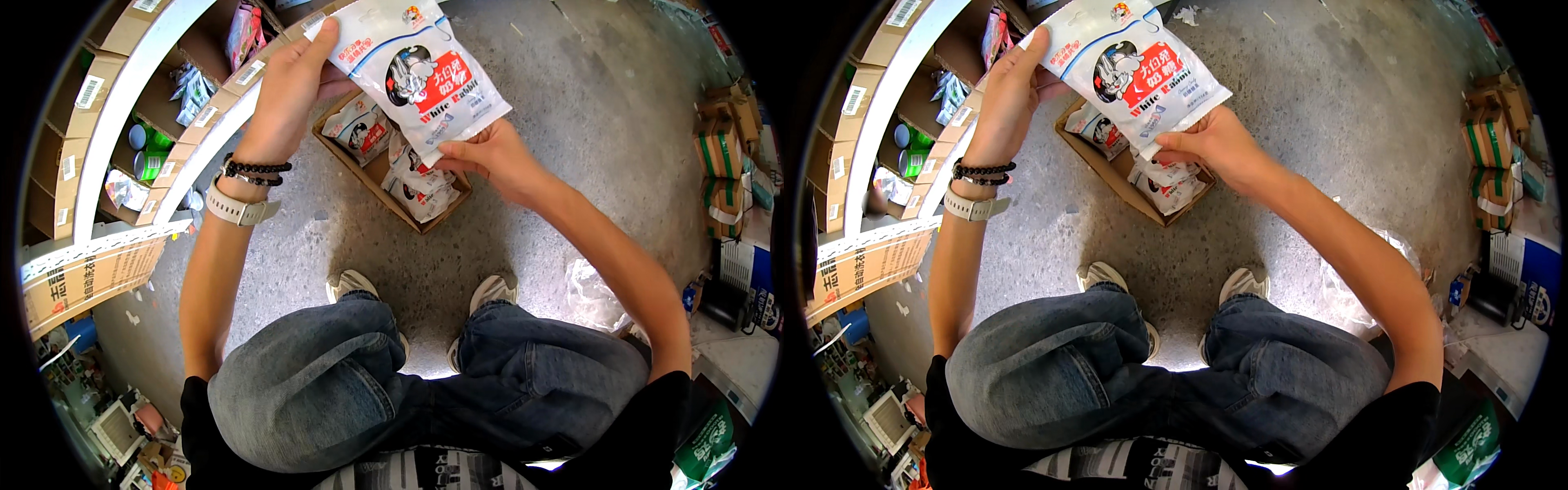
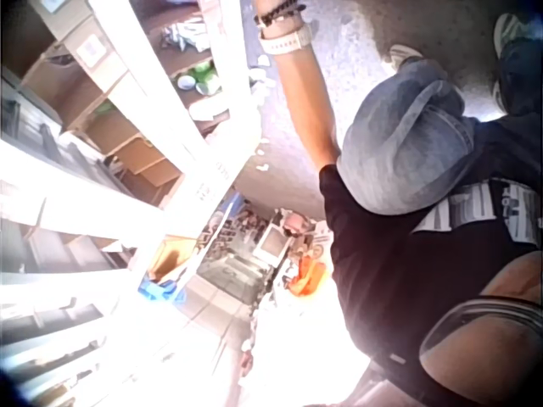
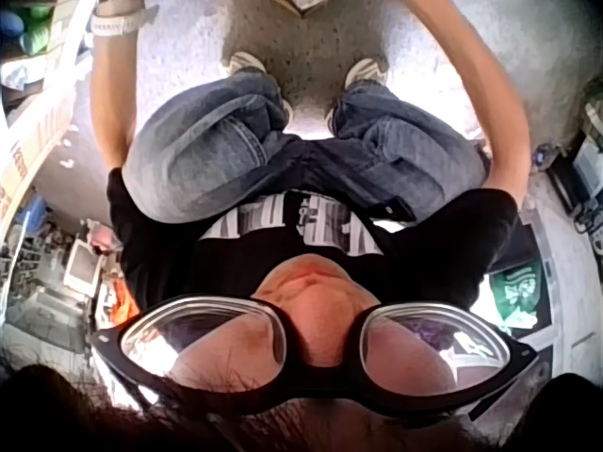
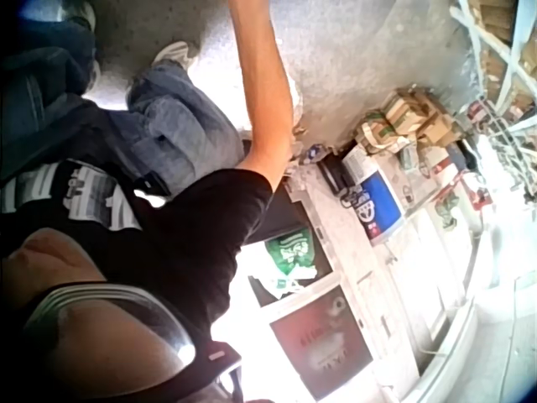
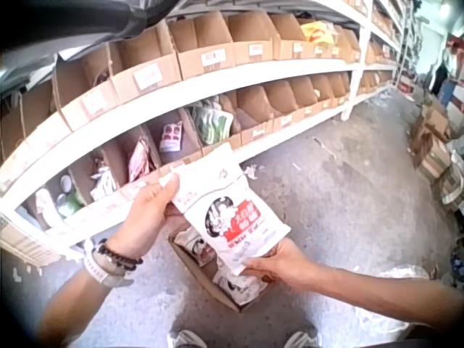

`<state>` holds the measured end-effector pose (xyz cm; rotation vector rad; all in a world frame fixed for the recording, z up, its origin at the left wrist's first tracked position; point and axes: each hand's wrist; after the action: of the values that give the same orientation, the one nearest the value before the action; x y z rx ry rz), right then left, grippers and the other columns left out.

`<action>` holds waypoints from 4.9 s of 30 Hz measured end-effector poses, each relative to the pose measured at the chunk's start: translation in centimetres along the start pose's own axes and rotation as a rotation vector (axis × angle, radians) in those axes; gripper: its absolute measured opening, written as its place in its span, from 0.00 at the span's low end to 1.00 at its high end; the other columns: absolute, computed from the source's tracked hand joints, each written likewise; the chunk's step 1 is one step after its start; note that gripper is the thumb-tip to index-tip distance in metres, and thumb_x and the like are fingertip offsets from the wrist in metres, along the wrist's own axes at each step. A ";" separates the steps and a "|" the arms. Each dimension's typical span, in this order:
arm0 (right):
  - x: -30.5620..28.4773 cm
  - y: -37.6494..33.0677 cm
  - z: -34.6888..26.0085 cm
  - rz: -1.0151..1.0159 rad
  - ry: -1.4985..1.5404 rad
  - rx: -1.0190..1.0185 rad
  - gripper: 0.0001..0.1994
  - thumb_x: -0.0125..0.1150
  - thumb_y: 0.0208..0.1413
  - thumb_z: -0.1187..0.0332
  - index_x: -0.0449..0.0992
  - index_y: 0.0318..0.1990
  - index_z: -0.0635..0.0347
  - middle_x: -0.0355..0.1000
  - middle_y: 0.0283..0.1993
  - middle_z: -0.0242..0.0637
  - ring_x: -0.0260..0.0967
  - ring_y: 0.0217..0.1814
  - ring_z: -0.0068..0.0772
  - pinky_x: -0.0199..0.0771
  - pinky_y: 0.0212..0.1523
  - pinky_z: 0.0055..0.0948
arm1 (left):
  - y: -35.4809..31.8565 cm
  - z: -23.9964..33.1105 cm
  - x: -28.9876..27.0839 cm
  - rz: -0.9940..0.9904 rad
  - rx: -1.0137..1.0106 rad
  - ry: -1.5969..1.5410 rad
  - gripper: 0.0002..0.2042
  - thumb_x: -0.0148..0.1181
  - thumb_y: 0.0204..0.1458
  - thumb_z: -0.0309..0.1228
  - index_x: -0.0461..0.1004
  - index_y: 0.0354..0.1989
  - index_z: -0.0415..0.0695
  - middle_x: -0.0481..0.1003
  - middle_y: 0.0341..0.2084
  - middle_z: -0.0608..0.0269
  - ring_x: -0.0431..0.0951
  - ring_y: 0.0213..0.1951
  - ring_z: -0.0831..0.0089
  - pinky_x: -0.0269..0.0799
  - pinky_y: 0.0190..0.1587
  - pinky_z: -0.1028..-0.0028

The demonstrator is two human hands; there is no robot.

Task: The person organizes various packaged food items on store shelves. They pick up and arrange white and yellow snack packets, then sit on the floor to sort white packets into a cardboard box. Finally, they place the box back on the shelf and arrange other items like brown snack bags and jars.

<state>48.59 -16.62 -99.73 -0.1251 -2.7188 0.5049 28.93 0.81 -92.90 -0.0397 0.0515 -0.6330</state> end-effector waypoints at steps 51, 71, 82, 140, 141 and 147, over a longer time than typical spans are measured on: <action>-2.1 -1.5 3.2 -0.225 -1.282 0.286 0.18 0.51 0.50 0.80 0.70 0.49 0.77 0.75 0.46 0.65 0.76 0.50 0.62 0.76 0.48 0.50 | 1.6 -10.7 -3.8 -0.094 -0.056 0.817 0.17 0.58 0.63 0.44 0.84 0.41 0.42 0.79 0.21 0.60 0.76 0.23 0.72 0.70 0.30 0.71; -1.7 -2.1 2.7 -0.197 -1.091 0.074 0.24 0.49 0.55 0.80 0.65 0.62 0.67 0.74 0.49 0.64 0.75 0.49 0.62 0.74 0.50 0.50 | -1.5 -10.1 -0.1 -0.221 -0.322 0.573 0.24 0.60 0.60 0.47 0.71 0.55 0.40 0.78 0.48 0.47 0.83 0.40 0.58 0.80 0.44 0.63; 5.9 -6.4 2.4 0.085 -1.801 -0.578 0.30 0.61 0.55 0.69 0.63 0.66 0.65 0.64 0.65 0.59 0.68 0.64 0.59 0.75 0.56 0.52 | -3.4 -4.4 3.5 -0.373 -0.614 -0.216 0.20 0.64 0.58 0.46 0.74 0.52 0.46 0.75 0.47 0.61 0.75 0.50 0.72 0.78 0.47 0.65; -2.3 -1.5 -0.1 0.162 -0.196 -0.060 0.17 0.56 0.68 0.64 0.74 0.59 0.60 0.76 0.50 0.32 0.73 0.48 0.23 0.79 0.44 0.26 | -2.4 -3.4 0.1 -0.116 -0.288 -0.206 0.20 0.53 0.67 0.44 0.74 0.54 0.37 0.81 0.44 0.58 0.84 0.41 0.75 0.82 0.45 0.75; -2.2 -1.5 -0.2 0.169 -0.200 -0.051 0.16 0.57 0.67 0.64 0.76 0.57 0.60 0.77 0.48 0.31 0.73 0.47 0.22 0.78 0.43 0.25 | -2.4 -3.5 0.0 -0.117 -0.297 -0.220 0.20 0.53 0.67 0.43 0.74 0.54 0.37 0.81 0.44 0.57 0.84 0.41 0.75 0.82 0.46 0.75; -2.6 -1.7 -0.2 0.244 -0.199 -0.063 0.11 0.58 0.67 0.64 0.81 0.48 0.59 0.78 0.39 0.26 0.72 0.42 0.18 0.74 0.39 0.23 | -2.3 -3.6 -0.1 -0.068 -0.276 -0.132 0.20 0.54 0.66 0.43 0.76 0.52 0.37 0.82 0.43 0.60 0.83 0.40 0.77 0.79 0.42 0.77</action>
<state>51.04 -18.52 -99.82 -0.4499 -2.9319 0.5237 27.25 -1.07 -96.37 -0.3512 0.0095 -0.6867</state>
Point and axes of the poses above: each hand's wrist, its own y-axis towards the middle knuckle, its own x-axis out of the palm, z = x × y
